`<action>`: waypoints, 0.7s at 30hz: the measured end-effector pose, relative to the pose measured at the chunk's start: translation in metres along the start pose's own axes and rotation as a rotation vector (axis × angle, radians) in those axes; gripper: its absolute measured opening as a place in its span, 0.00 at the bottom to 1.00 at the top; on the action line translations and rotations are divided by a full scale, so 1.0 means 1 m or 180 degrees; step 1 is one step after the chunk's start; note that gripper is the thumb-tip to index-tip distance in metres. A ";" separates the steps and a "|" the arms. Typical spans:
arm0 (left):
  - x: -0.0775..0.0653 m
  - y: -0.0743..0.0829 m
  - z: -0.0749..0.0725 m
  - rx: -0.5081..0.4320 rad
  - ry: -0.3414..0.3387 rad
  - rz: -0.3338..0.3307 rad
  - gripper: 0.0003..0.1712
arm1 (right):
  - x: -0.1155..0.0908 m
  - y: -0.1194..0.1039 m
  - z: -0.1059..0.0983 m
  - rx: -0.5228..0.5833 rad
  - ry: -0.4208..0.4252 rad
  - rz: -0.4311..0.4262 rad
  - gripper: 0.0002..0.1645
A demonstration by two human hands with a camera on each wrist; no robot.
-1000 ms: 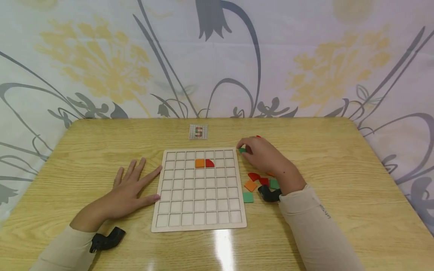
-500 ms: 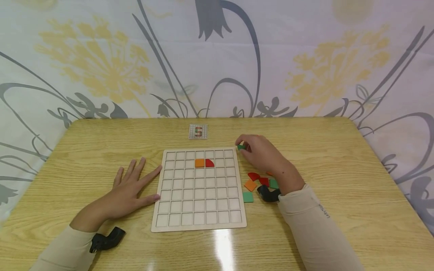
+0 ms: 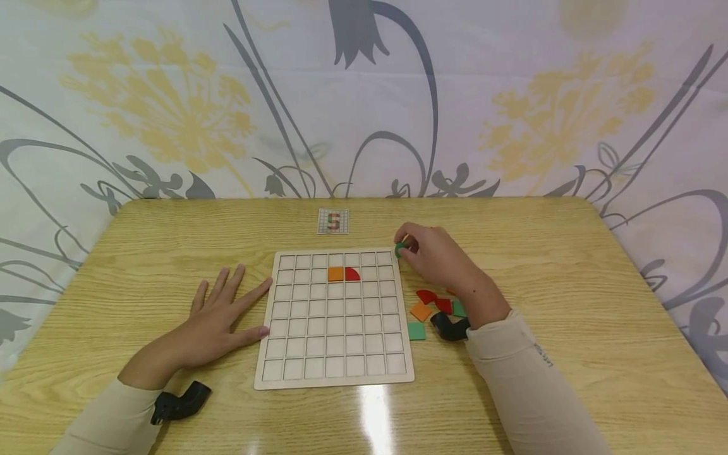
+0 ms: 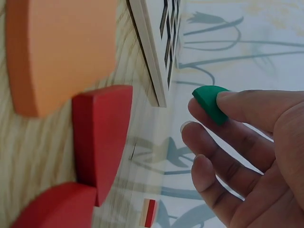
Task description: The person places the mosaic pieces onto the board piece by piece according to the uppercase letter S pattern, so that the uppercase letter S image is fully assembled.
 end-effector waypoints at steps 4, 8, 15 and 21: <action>0.001 0.000 0.000 0.0015 -0.0004 0.0002 0.46 | -0.001 -0.001 0.000 0.0027 -0.0010 -0.0008 0.08; 0.002 0.000 0.000 0.0034 -0.0006 0.0007 0.46 | -0.003 -0.005 -0.001 -0.0016 0.0047 -0.0078 0.06; 0.003 0.003 -0.001 0.0034 -0.0018 0.0019 0.46 | -0.008 -0.021 0.001 0.0107 0.0058 -0.0164 0.04; 0.000 0.003 -0.001 0.0051 -0.0026 -0.0029 0.46 | -0.011 -0.042 0.007 0.0293 0.0076 -0.0418 0.03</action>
Point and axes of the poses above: each hand's wrist, its own x-axis towards the middle knuckle, its own z-axis out of the palm, y = z × x, the point moved 8 cm from there along x, towards the middle knuckle, and after that the axes turned 10 degrees about z, right-handed, at the moved point
